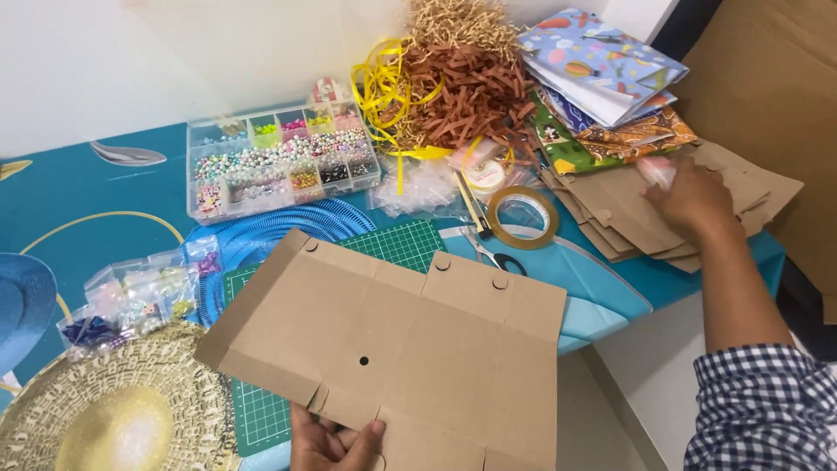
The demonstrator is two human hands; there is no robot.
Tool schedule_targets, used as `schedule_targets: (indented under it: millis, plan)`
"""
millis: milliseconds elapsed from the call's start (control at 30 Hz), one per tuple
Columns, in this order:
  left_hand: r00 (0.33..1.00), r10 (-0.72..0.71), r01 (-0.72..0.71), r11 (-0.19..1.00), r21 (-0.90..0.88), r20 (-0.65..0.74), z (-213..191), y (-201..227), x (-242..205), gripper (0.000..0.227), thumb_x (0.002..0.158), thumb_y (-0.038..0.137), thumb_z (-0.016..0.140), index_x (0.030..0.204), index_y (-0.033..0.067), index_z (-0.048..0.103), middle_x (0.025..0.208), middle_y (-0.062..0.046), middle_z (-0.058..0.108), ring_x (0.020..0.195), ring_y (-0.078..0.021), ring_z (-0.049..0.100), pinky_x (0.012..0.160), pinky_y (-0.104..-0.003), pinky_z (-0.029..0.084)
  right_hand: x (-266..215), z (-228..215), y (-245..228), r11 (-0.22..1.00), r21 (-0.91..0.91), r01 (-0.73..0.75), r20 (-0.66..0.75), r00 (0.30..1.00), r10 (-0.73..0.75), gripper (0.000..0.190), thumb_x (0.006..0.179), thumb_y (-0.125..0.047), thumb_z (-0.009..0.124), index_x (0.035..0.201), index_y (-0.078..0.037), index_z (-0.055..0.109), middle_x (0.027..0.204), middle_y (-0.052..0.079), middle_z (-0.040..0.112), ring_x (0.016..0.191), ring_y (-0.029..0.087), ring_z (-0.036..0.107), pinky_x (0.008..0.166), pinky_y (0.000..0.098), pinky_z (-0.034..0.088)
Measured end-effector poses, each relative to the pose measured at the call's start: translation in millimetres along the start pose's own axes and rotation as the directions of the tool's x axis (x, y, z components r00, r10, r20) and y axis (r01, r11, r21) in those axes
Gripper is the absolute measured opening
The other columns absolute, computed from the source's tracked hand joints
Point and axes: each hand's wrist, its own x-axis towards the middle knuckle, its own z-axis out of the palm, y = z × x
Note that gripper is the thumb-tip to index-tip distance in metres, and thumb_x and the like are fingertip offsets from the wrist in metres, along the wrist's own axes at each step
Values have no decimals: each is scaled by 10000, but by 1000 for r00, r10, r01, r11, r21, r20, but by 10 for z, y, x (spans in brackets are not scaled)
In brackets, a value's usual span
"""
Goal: Folding a small piece of blue fabric into a decorative shape and then assembling a cardboard gift box from a flat template.
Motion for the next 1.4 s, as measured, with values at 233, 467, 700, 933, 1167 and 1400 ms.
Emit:
schedule_targets:
  millis: [233, 467, 700, 933, 1167, 1400]
  plan:
    - [987, 141, -142, 990, -9, -81, -94, -69, 35, 1264, 740, -204, 734, 1822, 270, 285, 1581, -309, 735, 950, -548, 838, 807, -582, 664, 58, 168, 96, 989, 146, 39, -139, 990, -19, 606, 1082, -423, 747, 1569, -81, 633, 1484, 294, 705, 1362, 525, 574, 971, 664, 517]
    - [991, 80, -90, 992, -92, -105, 27, -51, -21, 1261, 734, -331, 671, 1807, 217, 301, 1533, -254, 713, 1202, -513, 777, 1014, -612, 619, -597, 300, -802, 809, 364, 461, -332, 876, -350, 705, 958, -253, 935, 1573, -98, 626, 1494, 202, 678, 1345, 402, 607, 1016, 562, 507]
    - [974, 36, -28, 999, 37, -225, -343, 140, 205, 1347, 763, -281, 601, 1887, 304, 145, 1743, -261, 570, 1258, -556, 720, 1013, -728, 582, -552, 561, -1296, 708, 209, 675, -414, 717, -561, 698, 943, -372, 952, 1490, -94, 619, 1421, 136, 725, 1367, 404, 595, 1117, 555, 395]
    - [950, -70, 95, 993, 67, -305, -201, 870, 75, 1224, 895, -159, 641, 1877, 426, 200, 1761, -278, 427, 1511, -552, 599, 1093, -773, 562, -212, 718, -1406, 776, 176, 605, -385, 768, -512, 668, 916, -377, 950, 1466, -171, 632, 1461, 93, 735, 1408, 438, 579, 1097, 618, 352]
    - [986, -3, 28, 989, 147, -167, -373, 748, 246, 1144, 1013, -182, 622, 1898, 330, 109, 1537, -354, 689, 900, -613, 765, 816, -600, 623, -230, 641, -1761, 744, 269, 611, -350, 782, -516, 605, 982, -357, 924, 1504, -237, 642, 1484, 88, 746, 1361, 393, 569, 1083, 544, 335]
    - [999, 8, -10, 997, 73, 34, -656, 612, 540, 778, 1068, 93, 628, 1795, 201, 372, 1138, -383, 709, 684, -514, 716, 523, -489, 516, -217, 555, -2159, 722, 214, 658, -327, 745, -582, 456, 1086, -444, 826, 1454, -242, 650, 1385, 78, 771, 1286, 401, 613, 1057, 550, 353]
